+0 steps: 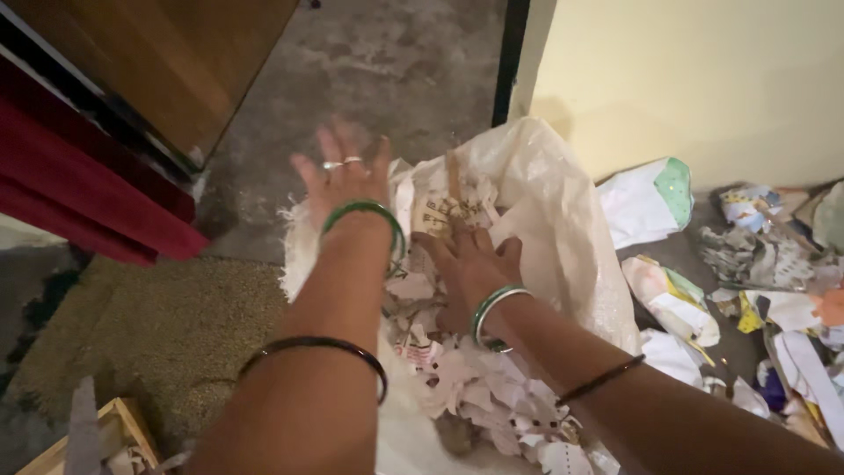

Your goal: The person sorts through a pile of paper and plastic waste on the floor, picking up items one by one and placing them into a large white sack. The person handles various paper scraps, plastic wrappers, and small plastic bottle caps, organizing them into the sack.

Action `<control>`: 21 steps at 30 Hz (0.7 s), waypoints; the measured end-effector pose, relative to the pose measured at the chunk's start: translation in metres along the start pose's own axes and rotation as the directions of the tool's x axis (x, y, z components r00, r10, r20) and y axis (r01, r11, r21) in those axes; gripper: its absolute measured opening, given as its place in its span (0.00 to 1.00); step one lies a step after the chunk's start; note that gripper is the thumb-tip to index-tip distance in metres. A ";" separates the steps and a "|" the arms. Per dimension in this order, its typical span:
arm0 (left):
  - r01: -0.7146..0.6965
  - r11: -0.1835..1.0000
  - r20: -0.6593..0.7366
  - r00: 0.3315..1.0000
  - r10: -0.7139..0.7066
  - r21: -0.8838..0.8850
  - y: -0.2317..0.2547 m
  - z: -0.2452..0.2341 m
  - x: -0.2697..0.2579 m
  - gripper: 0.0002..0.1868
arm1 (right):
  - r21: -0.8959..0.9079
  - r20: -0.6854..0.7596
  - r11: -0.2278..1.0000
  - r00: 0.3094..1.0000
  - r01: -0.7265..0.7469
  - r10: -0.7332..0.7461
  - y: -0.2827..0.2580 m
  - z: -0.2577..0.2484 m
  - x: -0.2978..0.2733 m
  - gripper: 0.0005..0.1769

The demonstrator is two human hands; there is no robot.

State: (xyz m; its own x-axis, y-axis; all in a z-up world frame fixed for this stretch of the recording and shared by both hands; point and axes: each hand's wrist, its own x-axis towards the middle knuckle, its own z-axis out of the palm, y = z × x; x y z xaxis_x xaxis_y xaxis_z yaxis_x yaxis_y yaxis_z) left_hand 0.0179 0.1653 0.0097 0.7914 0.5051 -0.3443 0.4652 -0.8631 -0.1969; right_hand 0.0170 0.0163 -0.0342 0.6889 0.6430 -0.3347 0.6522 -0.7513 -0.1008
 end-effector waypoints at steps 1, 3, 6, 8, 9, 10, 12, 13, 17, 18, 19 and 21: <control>0.022 1.000 -0.022 0.999 -0.023 -0.016 -0.007 0.004 0.003 0.66 | -0.008 0.010 1.000 1.000 0.002 -0.002 -0.004 0.000 -0.005 0.68; 0.090 0.986 0.010 0.996 -0.089 -0.139 -0.009 0.021 0.017 0.60 | -0.021 0.023 1.000 1.000 0.007 -0.006 -0.004 0.000 -0.012 0.69; 0.206 0.925 0.104 0.978 -0.182 -0.319 -0.013 0.037 0.035 0.43 | -0.009 -0.036 0.999 0.998 0.048 -0.049 -0.004 0.006 -0.015 0.69; 0.215 0.926 0.056 0.977 -0.208 -0.311 -0.017 0.040 0.033 0.25 | 0.004 -0.142 0.995 0.985 0.099 -0.097 -0.004 0.017 -0.013 0.69; 0.192 0.906 0.000 0.978 -0.207 -0.377 -0.019 0.037 0.029 0.24 | -0.019 -0.266 0.992 0.956 0.126 -0.126 -0.006 0.023 -0.010 0.65; 0.165 0.882 -0.059 0.975 -0.212 -0.441 -0.020 0.032 0.025 0.23 | -0.046 -0.387 0.988 0.909 0.150 -0.156 -0.009 0.027 -0.006 0.61; 0.101 0.843 -0.200 0.950 -0.239 -0.528 -0.028 0.021 0.017 0.21 | -0.043 -0.469 0.983 0.866 0.177 -0.176 -0.015 0.030 0.002 0.57; 0.064 0.831 -0.281 0.924 -0.259 -0.553 -0.034 0.015 0.015 0.21 | -0.011 -0.434 0.983 0.885 0.182 -0.169 -0.020 0.031 0.005 0.57; 0.043 0.761 -0.395 0.835 -0.383 -0.647 -0.065 0.005 0.013 0.14 | -0.185 -0.498 0.946 0.805 0.264 -0.322 -0.039 0.050 0.017 0.56; 0.001 0.739 -0.426 0.817 -0.389 -0.674 -0.070 0.000 0.017 0.14 | -0.247 -0.522 0.935 0.778 0.256 -0.351 -0.041 0.062 0.022 0.51; -0.043 0.715 -0.456 0.797 -0.397 -0.698 -0.074 -0.004 0.021 0.13 | -0.290 -0.540 0.931 0.765 0.221 -0.350 -0.045 0.076 0.027 0.39; -0.059 0.678 -0.464 0.773 -0.434 -0.733 -0.086 -0.004 0.018 0.13 | -0.355 -0.590 0.916 0.716 0.185 -0.373 -0.044 0.101 0.037 0.26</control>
State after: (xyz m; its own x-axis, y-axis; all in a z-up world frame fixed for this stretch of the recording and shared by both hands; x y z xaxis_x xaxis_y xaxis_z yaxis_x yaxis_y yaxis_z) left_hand -0.0066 0.2488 0.0247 0.5937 0.7665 0.2450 0.5589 -0.6118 0.5598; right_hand -0.0181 0.0584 -0.1367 0.4366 0.8285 0.3506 0.8375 -0.5167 0.1780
